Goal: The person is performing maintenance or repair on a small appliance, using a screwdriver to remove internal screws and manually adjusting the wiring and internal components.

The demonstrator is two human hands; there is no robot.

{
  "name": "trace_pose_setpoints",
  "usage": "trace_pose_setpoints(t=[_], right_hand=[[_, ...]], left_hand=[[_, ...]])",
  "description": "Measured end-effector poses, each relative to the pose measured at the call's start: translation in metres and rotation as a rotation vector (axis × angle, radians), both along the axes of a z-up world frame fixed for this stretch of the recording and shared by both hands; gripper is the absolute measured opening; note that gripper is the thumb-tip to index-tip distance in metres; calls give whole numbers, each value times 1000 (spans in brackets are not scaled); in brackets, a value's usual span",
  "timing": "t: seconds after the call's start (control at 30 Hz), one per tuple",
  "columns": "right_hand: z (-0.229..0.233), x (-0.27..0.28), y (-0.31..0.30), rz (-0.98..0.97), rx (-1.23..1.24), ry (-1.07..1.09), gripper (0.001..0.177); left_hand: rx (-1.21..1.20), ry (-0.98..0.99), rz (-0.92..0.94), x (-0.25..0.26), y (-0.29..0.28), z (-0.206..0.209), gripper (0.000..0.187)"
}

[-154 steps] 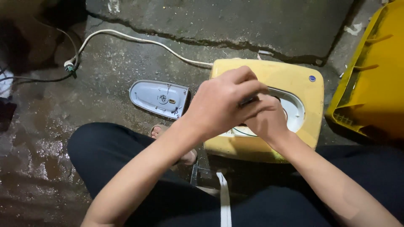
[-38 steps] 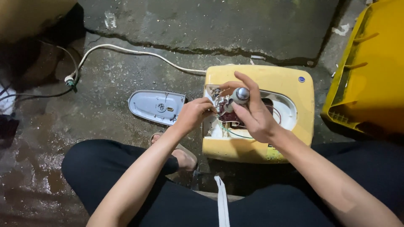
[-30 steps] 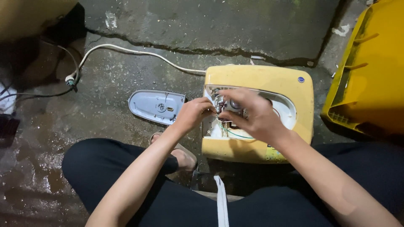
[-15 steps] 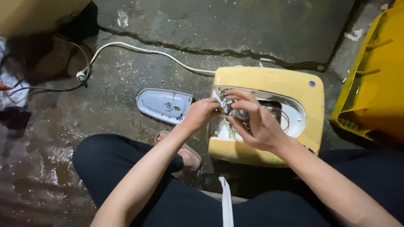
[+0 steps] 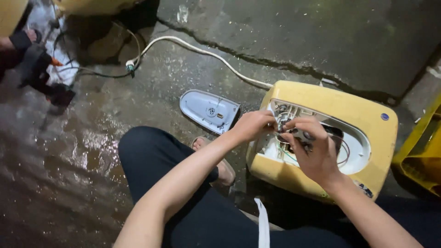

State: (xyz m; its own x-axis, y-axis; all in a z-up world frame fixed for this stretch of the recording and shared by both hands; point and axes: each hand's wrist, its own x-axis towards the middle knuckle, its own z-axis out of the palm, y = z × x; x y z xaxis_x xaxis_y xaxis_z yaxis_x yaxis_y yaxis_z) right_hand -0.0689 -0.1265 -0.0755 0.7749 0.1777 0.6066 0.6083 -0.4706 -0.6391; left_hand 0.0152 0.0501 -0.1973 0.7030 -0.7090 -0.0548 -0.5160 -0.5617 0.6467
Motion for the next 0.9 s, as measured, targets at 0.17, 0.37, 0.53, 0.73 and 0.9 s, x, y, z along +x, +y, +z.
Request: trace_pose_setpoints(t=[0.17,0.37,0.53,0.73,0.9], right_hand=[[-2,-4,-2,6,-78,-5,46],[16,1,-2,152,-39,159,44],[30,3,-16,102,-89,251,54],[23,4,-18,-123,87,378,70],[16,10,-28,-190,-16,320,23]], left_hand=[[47,14,5,1,0,-1,14],[76,-7,-16,7,3,-4,17],[66,29,-50,8,-10,-10,18],[158,84,-51,21,-14,18,13],[-565,56,203,20,-23,140,16]])
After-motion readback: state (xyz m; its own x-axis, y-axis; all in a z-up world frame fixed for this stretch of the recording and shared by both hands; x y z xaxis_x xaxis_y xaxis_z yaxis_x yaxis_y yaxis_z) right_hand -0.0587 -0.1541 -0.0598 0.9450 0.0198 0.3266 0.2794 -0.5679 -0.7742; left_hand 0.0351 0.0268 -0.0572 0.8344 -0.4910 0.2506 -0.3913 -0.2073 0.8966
